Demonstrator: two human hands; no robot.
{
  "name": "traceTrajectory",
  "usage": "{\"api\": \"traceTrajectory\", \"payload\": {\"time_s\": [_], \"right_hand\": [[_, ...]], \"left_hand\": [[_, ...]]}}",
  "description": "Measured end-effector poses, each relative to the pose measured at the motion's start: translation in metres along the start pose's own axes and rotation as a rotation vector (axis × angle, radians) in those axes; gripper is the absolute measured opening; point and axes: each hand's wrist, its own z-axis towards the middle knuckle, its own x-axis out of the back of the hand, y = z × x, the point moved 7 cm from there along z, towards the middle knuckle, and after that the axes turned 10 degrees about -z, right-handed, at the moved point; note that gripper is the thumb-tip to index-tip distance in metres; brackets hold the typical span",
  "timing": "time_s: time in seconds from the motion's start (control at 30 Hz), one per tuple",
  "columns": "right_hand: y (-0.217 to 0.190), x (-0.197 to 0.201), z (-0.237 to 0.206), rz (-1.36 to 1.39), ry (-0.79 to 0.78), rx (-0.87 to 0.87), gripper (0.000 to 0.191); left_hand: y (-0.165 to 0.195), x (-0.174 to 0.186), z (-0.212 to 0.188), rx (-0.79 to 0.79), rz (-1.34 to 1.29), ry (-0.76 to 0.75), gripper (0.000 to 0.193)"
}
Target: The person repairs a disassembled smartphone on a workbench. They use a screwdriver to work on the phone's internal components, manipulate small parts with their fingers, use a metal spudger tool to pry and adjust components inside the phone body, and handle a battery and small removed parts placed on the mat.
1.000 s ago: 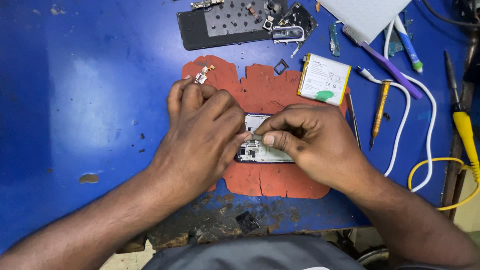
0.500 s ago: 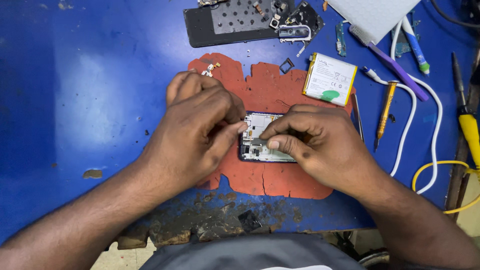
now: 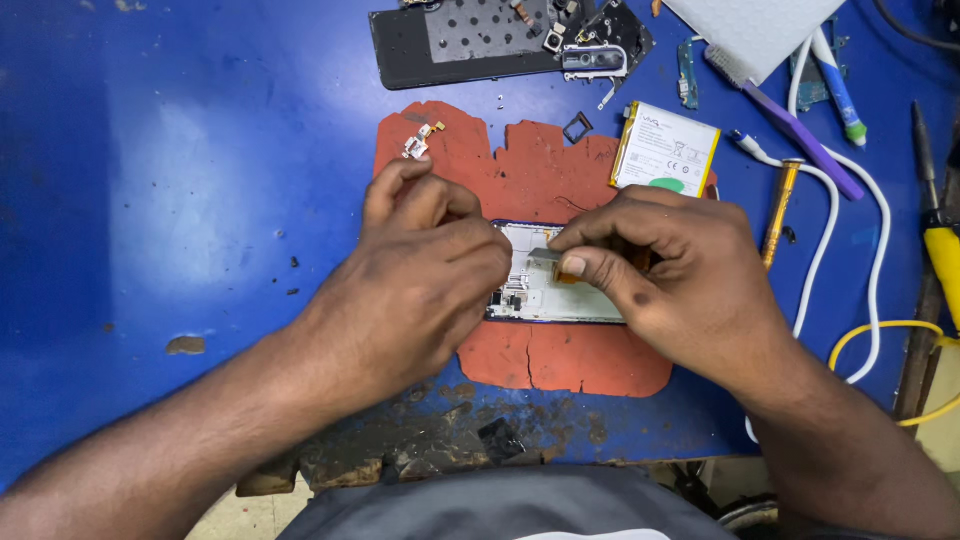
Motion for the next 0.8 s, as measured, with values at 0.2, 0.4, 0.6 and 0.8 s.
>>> {"api": "traceTrajectory", "payload": {"time_s": [0.2, 0.4, 0.6, 0.8], "right_hand": [[-0.002, 0.003, -0.002, -0.025, 0.033, 0.021, 0.008], [-0.003, 0.002, -0.003, -0.038, 0.039, 0.053, 0.008], [-0.010, -0.004, -0.004, -0.031, 0.046, 0.194, 0.010], [-0.012, -0.002, -0.003, -0.073, 0.065, 0.245, 0.011]], "left_hand": [[0.006, -0.005, 0.000, -0.059, 0.027, 0.015, 0.016], [0.009, 0.002, 0.000, -0.056, -0.035, 0.037, 0.016], [0.012, 0.005, 0.004, -0.054, -0.080, 0.038, 0.015], [0.011, 0.004, 0.005, -0.033, -0.109, 0.047, 0.016]]}}
